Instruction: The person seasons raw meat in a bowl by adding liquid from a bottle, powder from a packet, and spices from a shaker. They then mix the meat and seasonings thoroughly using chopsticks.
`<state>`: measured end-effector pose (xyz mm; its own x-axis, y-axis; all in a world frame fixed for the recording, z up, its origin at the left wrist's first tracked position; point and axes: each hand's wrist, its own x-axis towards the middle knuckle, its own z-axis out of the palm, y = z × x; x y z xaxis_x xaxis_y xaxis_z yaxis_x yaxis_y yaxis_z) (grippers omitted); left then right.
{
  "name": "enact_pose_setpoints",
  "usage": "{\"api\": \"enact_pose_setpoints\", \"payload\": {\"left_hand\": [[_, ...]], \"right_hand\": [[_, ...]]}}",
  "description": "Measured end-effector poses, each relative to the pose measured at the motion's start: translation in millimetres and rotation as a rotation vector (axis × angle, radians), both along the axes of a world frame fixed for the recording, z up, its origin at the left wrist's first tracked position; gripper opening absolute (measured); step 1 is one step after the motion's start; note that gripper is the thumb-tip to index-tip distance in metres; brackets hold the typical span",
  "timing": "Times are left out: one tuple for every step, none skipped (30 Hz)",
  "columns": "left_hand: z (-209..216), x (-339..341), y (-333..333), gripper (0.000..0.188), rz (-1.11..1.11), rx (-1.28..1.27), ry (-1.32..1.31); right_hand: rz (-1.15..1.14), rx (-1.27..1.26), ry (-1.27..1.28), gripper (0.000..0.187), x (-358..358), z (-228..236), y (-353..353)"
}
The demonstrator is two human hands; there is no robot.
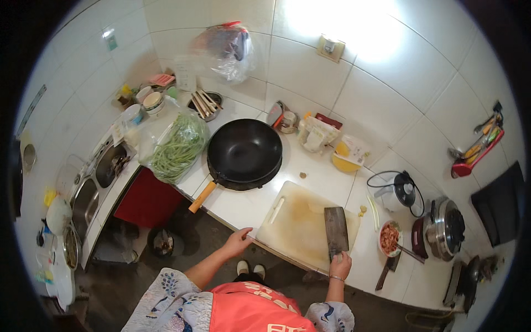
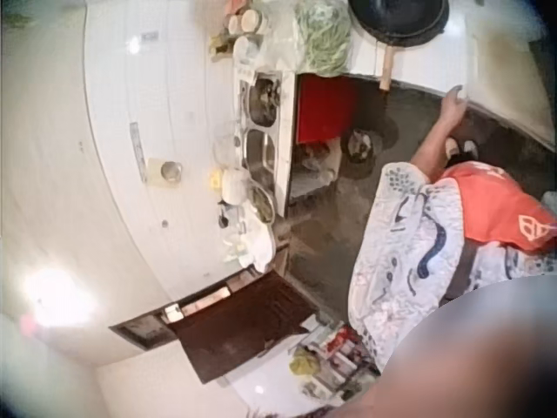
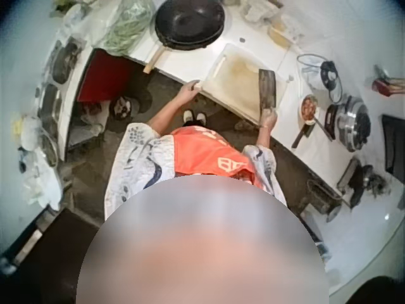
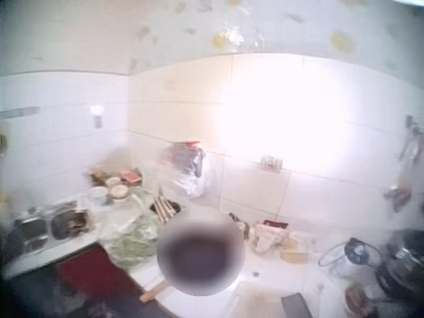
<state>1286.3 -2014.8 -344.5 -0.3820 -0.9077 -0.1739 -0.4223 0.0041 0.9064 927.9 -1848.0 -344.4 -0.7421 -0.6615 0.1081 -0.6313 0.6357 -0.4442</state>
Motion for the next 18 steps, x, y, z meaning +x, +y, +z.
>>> {"api": "enact_pose_setpoints", "payload": {"left_hand": [[-3, 5, -4, 0.039, 0.059, -0.003, 0.02], [-3, 15, -8, 0.038, 0.117, -0.012, 0.023], [21, 25, -10, 0.034, 0.218, -0.029, 0.034], [15, 39, -18, 0.033, 0.296, -0.034, 0.088], [25, 54, -24, 0.031, 0.341, -0.11, 0.058], [19, 73, -32, 0.031, 0.408, -0.132, 0.069], [31, 83, -40, 0.031, 0.41, -0.233, -0.097], [39, 95, -46, 0.03, 0.423, -0.423, -0.211], [56, 102, -50, 0.032, 0.442, -0.495, -0.3], [57, 107, -57, 0.038, 0.478, -0.489, -0.406], [52, 115, -62, 0.042, 0.491, -0.465, -0.49], [47, 121, -68, 0.045, 0.503, -0.44, -0.574], [42, 126, -72, 0.046, 0.502, -0.348, -0.563], [38, 125, -77, 0.046, 0.498, -0.256, -0.54], [32, 127, -80, 0.045, 0.486, -0.212, -0.537], [29, 132, -85, 0.045, 0.464, -0.213, -0.527], [24, 134, -89, 0.045, 0.441, -0.204, -0.509], [18, 136, -94, 0.045, 0.417, -0.197, -0.491]], "right_hand": [[0.018, -0.043, 0.029, 0.03, -6, 3, -7], [0.033, -0.092, 0.041, 0.03, -6, 4, -15], [0.034, -0.104, 0.026, 0.025, 0, 14, -28], [0.055, -0.148, -0.014, 0.023, 0, 22, -42], [0.09, -0.228, -0.045, 0.023, -1, 19, -54], [0.128, -0.306, -0.067, 0.022, -3, 17, -64], [0.128, -0.34, -0.146, 0.021, -4, 21, -70], [0.135, -0.378, -0.228, 0.02, 2, 28, -79], [0.142, -0.419, -0.308, 0.019, 9, 34, -84], [0.176, -0.427, -0.309, 0.018, 11, 37, -86], [0.215, -0.43, -0.318, 0.017, 18, 40, -88], [0.254, -0.434, -0.327, 0.017, 26, 44, -90], [0.308, -0.4, -0.284, 0.016, 34, 51, -93], [0.309, -0.386, -0.309, 0.015, 40, 50, -93], [0.31, -0.372, -0.335, 0.015, 48, 48, -91], [0.311, -0.358, -0.362, 0.015, 58, 45, -89], [0.317, -0.331, -0.417, 0.014, 66, 44, -86], [0.314, -0.331, -0.458, 0.014, 76, 42, -83]]}}
